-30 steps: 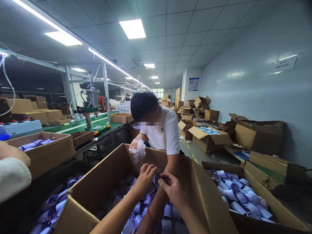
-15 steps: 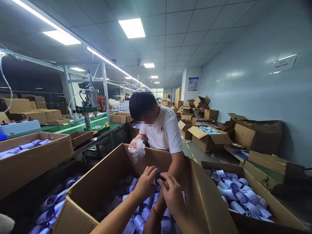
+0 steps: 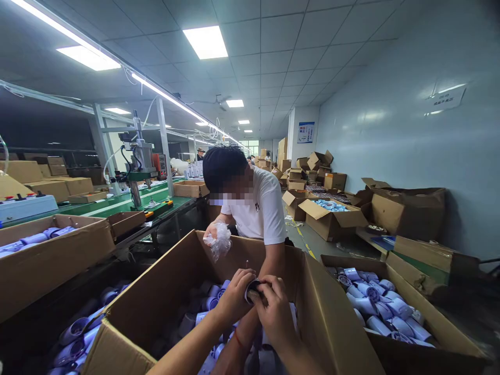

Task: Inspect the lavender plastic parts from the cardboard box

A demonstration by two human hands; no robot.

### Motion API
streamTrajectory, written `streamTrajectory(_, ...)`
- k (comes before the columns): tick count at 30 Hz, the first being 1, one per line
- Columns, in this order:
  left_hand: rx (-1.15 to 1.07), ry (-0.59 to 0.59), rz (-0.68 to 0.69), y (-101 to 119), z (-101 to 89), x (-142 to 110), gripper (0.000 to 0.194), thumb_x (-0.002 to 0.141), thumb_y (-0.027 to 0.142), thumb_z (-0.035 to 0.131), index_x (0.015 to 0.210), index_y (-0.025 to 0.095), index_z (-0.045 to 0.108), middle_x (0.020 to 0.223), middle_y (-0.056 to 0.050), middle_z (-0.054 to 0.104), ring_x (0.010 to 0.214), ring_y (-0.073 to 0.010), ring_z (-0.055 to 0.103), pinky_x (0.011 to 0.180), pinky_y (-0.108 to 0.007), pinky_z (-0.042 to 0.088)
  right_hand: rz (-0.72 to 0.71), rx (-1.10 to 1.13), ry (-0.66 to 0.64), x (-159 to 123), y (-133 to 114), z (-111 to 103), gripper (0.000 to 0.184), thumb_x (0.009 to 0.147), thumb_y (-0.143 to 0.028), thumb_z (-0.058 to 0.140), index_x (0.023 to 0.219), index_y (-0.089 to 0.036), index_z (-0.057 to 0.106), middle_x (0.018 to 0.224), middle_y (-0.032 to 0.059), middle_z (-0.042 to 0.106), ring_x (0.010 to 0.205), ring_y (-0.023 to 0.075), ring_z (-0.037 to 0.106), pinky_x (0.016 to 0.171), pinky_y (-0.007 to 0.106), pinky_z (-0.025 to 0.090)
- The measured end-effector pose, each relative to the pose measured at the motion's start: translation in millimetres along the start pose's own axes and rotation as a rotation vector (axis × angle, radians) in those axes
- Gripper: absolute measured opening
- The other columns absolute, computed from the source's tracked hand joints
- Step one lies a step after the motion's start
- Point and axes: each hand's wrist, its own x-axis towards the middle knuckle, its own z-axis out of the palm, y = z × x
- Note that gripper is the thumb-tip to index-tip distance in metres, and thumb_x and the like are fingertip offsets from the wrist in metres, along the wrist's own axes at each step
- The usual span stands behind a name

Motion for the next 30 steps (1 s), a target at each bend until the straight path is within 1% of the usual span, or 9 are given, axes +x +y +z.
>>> streamTrajectory(4,0.002,0.037,-0.022,0,-0.8,1,0.031,0.074,0.008,0.053,0.104,0.019,0.051,0.099,-0.009,0.064,0.087,-0.0186,0.06,0.075,-0.033,0.053,-0.036,0.01,-0.005,1,-2,-1,0.013,0.083,-0.023,0.057,0.087,-0.025,0.069,0.095,0.0073,0.065,0.088,0.0229,0.059,0.083,0.038,0.047)
streamTrajectory(8,-0.002,0.049,0.012,6,-0.8,4,0.028,0.074,0.011,0.055,0.1,0.02,0.05,0.095,-0.008,0.064,0.082,-0.0184,0.059,0.072,-0.032,0.053,-0.006,0.064,0.053,-2,-2,2,0.007,0.08,-0.019,0.057,0.074,-0.022,0.061,0.087,0.0061,0.064,0.083,0.0215,0.059,0.076,0.035,0.049)
streamTrajectory(11,-0.023,0.073,0.039,11,-1.1,7,0.027,0.073,0.012,0.055,0.098,0.02,0.049,0.092,-0.007,0.065,0.078,-0.017,0.058,0.069,-0.03,0.053,0.104,0.149,0.093,-4,-5,3,0.015,0.074,-0.017,0.061,0.066,-0.022,0.049,0.077,0.0025,0.06,0.073,0.0189,0.058,0.068,0.031,0.048)
streamTrajectory(14,-0.04,0.065,0.04,14,-2.7,9,0.028,0.07,0.009,0.054,0.095,0.02,0.05,0.091,-0.006,0.066,0.078,-0.0166,0.057,0.069,-0.029,0.052,0.282,0.264,0.067,-2,-10,2,0.013,0.07,-0.017,0.063,0.075,-0.022,0.052,0.073,-0.0007,0.06,0.064,0.0168,0.057,0.061,0.029,0.047)
streamTrajectory(16,-0.052,0.026,0.037,13,-4.0,9,0.029,0.068,0.007,0.054,0.094,0.02,0.051,0.09,-0.006,0.067,0.079,-0.0168,0.058,0.069,-0.029,0.052,0.388,0.343,0.032,1,-13,0,0.021,0.067,-0.016,0.063,0.087,-0.021,0.058,0.079,0.0011,0.065,0.071,0.0185,0.061,0.066,0.029,0.049)
streamTrajectory(18,-0.054,-0.013,0.023,13,-4.8,9,0.032,0.065,0.006,0.053,0.094,0.02,0.053,0.088,-0.006,0.067,0.078,-0.017,0.058,0.068,-0.029,0.052,0.461,0.404,-0.018,5,-16,-2,0.029,0.065,-0.015,0.063,0.093,-0.021,0.062,0.088,0.0034,0.07,0.08,0.0207,0.063,0.073,0.031,0.049)
streamTrajectory(21,-0.035,-0.072,-0.025,15,-4.2,8,0.035,0.06,0.005,0.052,0.091,0.02,0.055,0.086,-0.005,0.068,0.078,-0.0181,0.059,0.069,-0.031,0.052,0.54,0.389,-0.075,8,-16,-5,0.021,0.063,-0.018,0.064,0.084,-0.02,0.065,0.079,0.0023,0.07,0.075,0.0207,0.061,0.07,0.03,0.047)
streamTrajectory(24,0.008,-0.104,-0.065,19,-2.4,7,0.033,0.059,0.004,0.051,0.088,0.02,0.057,0.086,-0.005,0.068,0.077,-0.0185,0.058,0.07,-0.032,0.052,0.596,0.366,-0.05,6,-14,-4,0.011,0.062,-0.021,0.065,0.073,-0.02,0.063,0.07,0.0005,0.066,0.069,0.0191,0.058,0.066,0.028,0.043)
streamTrajectory(30,0.071,-0.048,-0.01,24,-2.7,8,0.037,0.059,0.002,0.048,0.091,0.019,0.055,0.085,-0.005,0.068,0.072,-0.0178,0.056,0.065,-0.03,0.051,0.696,0.476,-0.024,7,-20,-2,0.015,0.059,-0.025,0.066,0.07,-0.018,0.059,0.07,0.0014,0.066,0.071,0.0189,0.058,0.068,0.029,0.044)
